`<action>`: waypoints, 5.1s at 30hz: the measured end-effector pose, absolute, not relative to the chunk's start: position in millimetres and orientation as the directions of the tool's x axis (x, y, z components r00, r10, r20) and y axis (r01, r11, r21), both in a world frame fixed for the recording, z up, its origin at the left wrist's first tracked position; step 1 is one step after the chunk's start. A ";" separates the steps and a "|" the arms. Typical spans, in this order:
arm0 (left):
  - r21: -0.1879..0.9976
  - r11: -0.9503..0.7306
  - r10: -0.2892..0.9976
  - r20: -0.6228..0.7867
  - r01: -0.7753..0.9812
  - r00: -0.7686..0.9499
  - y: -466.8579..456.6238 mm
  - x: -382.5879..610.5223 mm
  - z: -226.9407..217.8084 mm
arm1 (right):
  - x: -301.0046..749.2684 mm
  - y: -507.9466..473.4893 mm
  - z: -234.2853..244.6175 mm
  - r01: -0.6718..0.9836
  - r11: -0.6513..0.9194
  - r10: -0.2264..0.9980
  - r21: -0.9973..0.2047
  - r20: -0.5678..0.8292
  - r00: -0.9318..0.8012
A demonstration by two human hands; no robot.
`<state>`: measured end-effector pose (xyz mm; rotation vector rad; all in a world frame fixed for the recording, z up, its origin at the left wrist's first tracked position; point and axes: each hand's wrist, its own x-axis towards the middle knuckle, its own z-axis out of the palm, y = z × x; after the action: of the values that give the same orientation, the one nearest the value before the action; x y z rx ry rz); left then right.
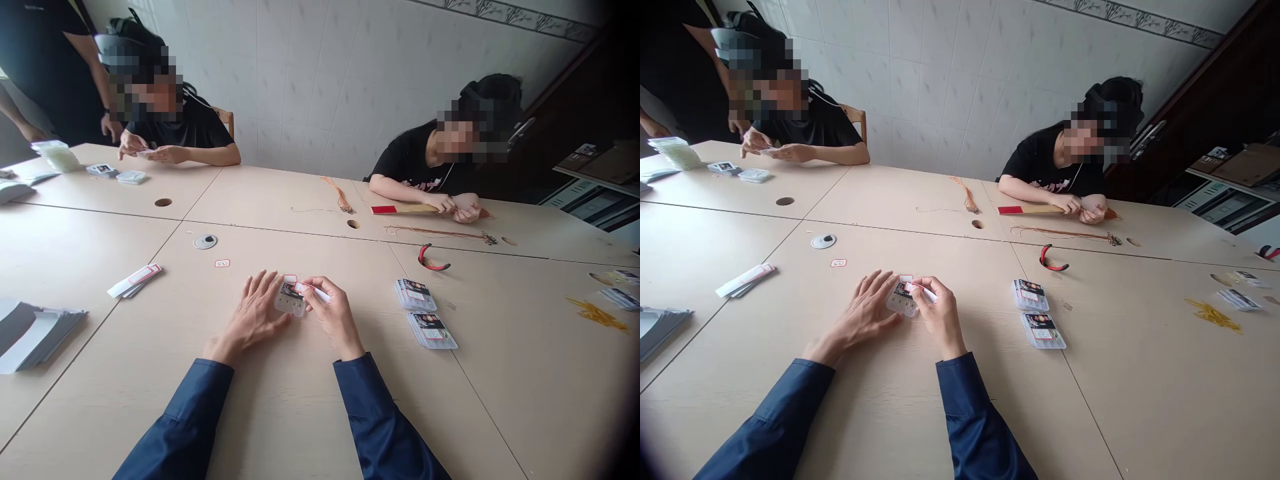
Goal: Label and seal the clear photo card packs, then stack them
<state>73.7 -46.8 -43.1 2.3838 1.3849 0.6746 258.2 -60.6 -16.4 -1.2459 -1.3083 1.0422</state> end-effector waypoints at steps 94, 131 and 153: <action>0.827 0.207 0.960 -0.067 -0.523 0.273 -51.7 102.7 -26.4 | 229.7 -72.8 -19.9 0.352 0.173 0.944 -0.920 0.256 0.207; 0.819 0.201 0.962 -0.062 -0.538 0.266 -50.8 103.3 -23.8 | 227.8 -73.4 -18.9 0.311 0.165 0.943 -0.936 0.242 0.228; 0.826 0.206 0.967 -0.091 -0.524 0.238 -51.2 103.8 -26.6 | 226.6 -75.6 -17.2 0.323 0.156 0.951 -0.933 0.231 0.208</action>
<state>103.8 -51.2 -26.6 0.7659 0.7133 1.1711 226.6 -75.6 -17.2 -1.3797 -1.3247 0.7200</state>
